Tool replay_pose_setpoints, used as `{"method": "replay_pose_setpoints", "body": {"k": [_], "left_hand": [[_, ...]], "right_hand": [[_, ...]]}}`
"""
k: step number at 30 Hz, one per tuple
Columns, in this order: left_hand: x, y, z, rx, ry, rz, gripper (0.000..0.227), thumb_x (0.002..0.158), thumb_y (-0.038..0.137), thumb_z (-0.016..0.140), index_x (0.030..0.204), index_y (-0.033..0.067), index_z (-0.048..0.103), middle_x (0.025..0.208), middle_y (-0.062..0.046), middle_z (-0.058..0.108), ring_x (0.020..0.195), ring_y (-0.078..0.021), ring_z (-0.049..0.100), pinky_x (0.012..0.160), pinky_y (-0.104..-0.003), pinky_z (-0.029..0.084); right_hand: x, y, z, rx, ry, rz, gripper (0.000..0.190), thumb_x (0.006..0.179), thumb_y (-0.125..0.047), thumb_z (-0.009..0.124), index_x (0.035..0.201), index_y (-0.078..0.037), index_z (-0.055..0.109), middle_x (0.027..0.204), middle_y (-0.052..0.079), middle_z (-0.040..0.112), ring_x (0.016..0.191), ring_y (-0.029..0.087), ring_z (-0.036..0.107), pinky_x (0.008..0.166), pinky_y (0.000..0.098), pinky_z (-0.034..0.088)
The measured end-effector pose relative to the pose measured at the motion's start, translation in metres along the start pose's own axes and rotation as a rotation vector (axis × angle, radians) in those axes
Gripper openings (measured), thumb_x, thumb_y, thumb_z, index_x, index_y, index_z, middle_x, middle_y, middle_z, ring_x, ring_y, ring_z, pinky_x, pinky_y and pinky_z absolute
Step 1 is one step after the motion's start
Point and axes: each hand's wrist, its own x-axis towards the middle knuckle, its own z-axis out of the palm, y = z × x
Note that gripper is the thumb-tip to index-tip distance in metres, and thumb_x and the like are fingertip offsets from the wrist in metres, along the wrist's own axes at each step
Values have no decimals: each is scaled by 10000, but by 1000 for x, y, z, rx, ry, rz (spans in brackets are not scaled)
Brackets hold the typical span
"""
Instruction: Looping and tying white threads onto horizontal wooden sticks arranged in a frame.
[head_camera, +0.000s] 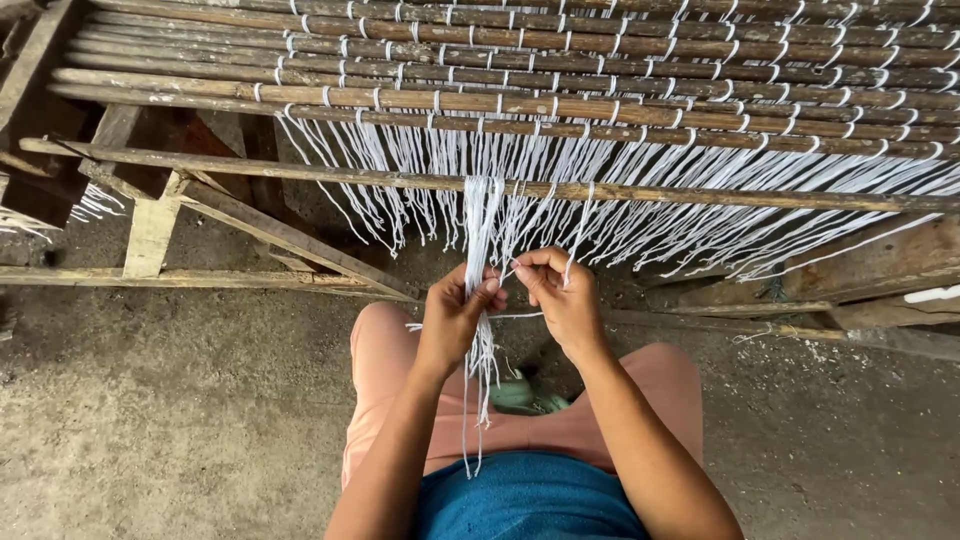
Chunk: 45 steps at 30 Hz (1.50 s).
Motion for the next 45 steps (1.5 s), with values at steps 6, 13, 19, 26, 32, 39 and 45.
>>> {"method": "replay_pose_setpoints", "body": {"k": [6,13,19,26,32,39,45], "left_hand": [[-3,-2,-3,59,17,-15,99,966,38,666,974,-61,666,713,-151,710,603,-180,678,563,-262,538],[-8,5,13,26,192,61,134,974,92,678,948,-38,695,767,-198,753,669,-214,714,664,-317,578],[9,8,4,-245,369,96,146,1024,128,605,990,-13,610,773,-158,714,649,-194,668,631,-275,520],[15,-42,-9,-109,334,92,234,1026,205,614,853,50,639,559,-29,505,512,-63,369,518,-203,271],[14,-42,-25,209,365,131,275,1011,182,642,758,75,632,519,-7,453,524,-82,344,515,-248,276],[12,-53,-22,361,387,200,175,968,134,689,800,84,699,520,-23,482,539,-104,388,522,-258,326],[15,3,-19,365,355,241,152,976,96,671,834,47,693,551,-42,516,585,-129,404,542,-296,370]], "right_hand": [[-6,8,12,19,-40,75,360,867,-101,818,1158,1,634,950,94,609,581,95,563,571,238,518],[-7,26,6,-68,-14,103,152,933,-111,746,1038,-15,691,848,112,676,472,126,608,429,226,450],[5,-26,-27,364,39,126,70,1034,-126,553,1079,-73,549,947,177,719,451,91,532,373,166,287],[-5,15,-71,366,45,117,215,1085,-257,475,1198,-99,568,726,7,511,485,26,366,405,143,220],[-47,181,-53,-288,-126,231,275,1069,-123,425,1123,-137,694,548,-11,516,519,142,466,582,258,392],[19,-35,-37,-178,-129,136,381,873,-39,763,1252,-36,724,1286,185,672,1022,255,687,901,421,597],[41,-118,-24,440,-153,233,166,1007,-117,614,889,-3,633,609,15,477,536,123,503,504,247,448]]}}
